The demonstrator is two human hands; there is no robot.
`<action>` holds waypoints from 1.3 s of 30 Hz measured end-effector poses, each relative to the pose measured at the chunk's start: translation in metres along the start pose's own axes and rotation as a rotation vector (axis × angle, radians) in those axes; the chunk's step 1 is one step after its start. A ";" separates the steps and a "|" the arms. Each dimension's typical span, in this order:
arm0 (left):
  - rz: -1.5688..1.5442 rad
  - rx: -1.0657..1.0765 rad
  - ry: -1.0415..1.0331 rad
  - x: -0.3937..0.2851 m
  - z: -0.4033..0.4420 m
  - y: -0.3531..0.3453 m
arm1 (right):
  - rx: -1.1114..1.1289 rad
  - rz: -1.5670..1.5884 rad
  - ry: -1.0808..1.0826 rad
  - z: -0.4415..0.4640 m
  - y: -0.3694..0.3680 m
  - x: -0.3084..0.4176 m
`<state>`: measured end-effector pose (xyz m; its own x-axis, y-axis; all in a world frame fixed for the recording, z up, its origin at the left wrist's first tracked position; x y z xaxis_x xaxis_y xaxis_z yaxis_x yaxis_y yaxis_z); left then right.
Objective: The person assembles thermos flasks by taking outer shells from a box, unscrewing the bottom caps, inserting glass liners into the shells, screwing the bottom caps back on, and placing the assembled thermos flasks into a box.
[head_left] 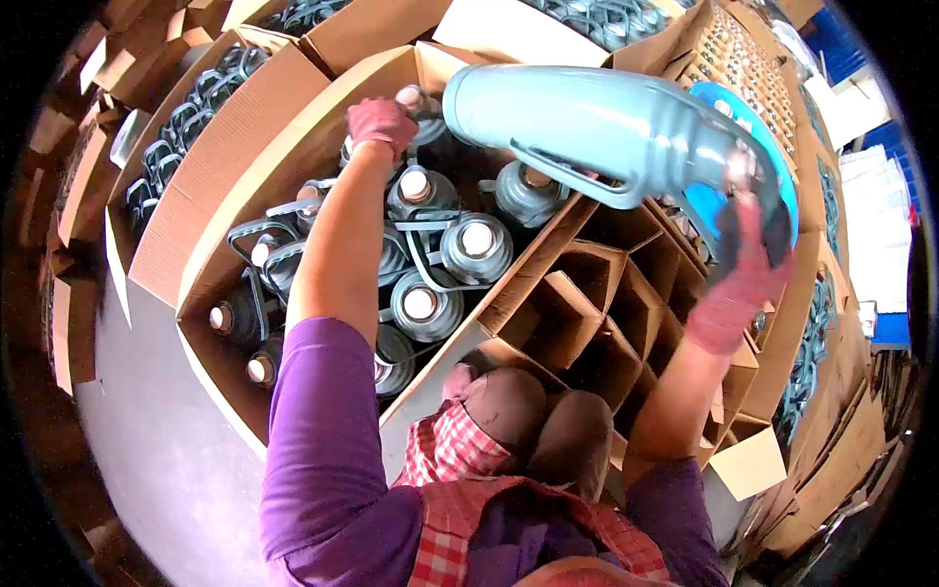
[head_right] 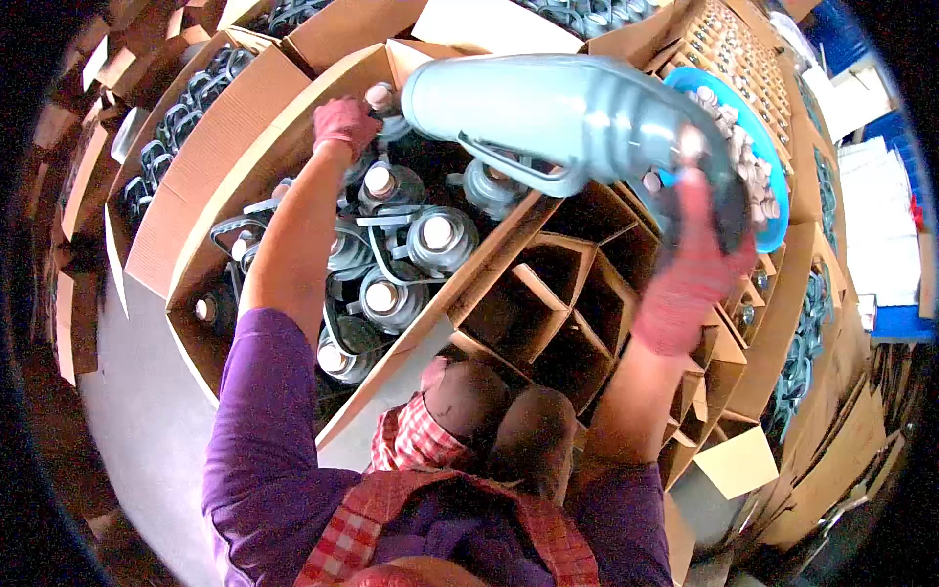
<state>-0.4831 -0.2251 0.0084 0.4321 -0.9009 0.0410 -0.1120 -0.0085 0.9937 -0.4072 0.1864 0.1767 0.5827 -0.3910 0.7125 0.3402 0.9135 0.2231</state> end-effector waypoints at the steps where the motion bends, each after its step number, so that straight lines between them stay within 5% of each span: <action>1: -0.107 -0.060 0.078 0.010 0.004 -0.003 | -0.003 0.183 -0.160 -0.002 -0.015 0.003; 4: -0.028 -0.200 0.071 0.009 -0.001 -0.006 | 0.308 -0.145 0.136 -0.020 -0.061 0.018; 9: -0.258 0.026 0.097 0.001 0.002 -0.026 | 0.660 -0.518 0.573 -0.064 -0.135 0.051; 13: -0.264 0.092 0.012 -0.011 -0.008 -0.043 | 0.776 -0.429 0.438 -0.064 -0.149 0.049; 16: -0.135 -0.223 -0.189 -0.019 -0.023 -0.048 | 0.749 -0.483 0.343 -0.053 -0.152 0.050; 19: -0.208 -0.019 -0.120 -0.033 -0.060 -0.010 | 0.734 -0.480 0.305 -0.047 -0.189 0.024; 20: -0.402 -0.125 -0.174 -0.017 -0.033 -0.052 | 0.781 -0.534 0.398 -0.059 -0.206 0.016; 21: -0.528 -0.211 -0.258 -0.024 -0.064 -0.023 | 0.825 -0.589 0.490 -0.074 -0.219 0.004; 23: -0.400 -0.072 -0.213 -0.022 -0.088 -0.008 | 1.009 -0.461 0.228 -0.102 -0.218 -0.021; 26: -0.380 -0.038 -0.141 -0.007 -0.117 -0.029 | 1.192 -0.416 0.190 -0.144 -0.210 -0.050; 27: -0.360 -0.132 -0.172 -0.006 -0.133 -0.030 | 1.315 -0.380 0.155 -0.156 -0.203 -0.056; 31: -0.565 -0.463 -0.610 -0.040 -0.218 0.012 | 0.884 0.115 -0.016 -0.143 -0.109 -0.040; 33: -0.599 -0.373 -0.863 -0.067 -0.262 0.008 | 0.720 0.181 -0.202 -0.136 -0.040 -0.041; 36: -0.367 -0.109 -1.105 -0.113 -0.299 -0.031 | 0.550 -0.142 -0.408 -0.154 0.070 -0.058; 39: -0.336 0.300 -1.075 -0.130 -0.299 -0.092 | 0.864 -0.586 -0.447 -0.232 0.159 -0.092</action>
<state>-0.2612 0.0224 -0.0568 -0.4847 -0.7362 -0.4723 -0.4057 -0.2892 0.8671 -0.2351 0.3417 -0.0079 0.1270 -0.8670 0.4819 -0.2502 0.4421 0.8614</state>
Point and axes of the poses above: each hand's wrist, its own z-axis towards the middle knuckle, its own y-axis out of the back of the hand, x = y × z, the point moved 4 cm from there along z, towards the middle knuckle, and after that the axes turned 2 degrees about x, right-handed, at the moved point
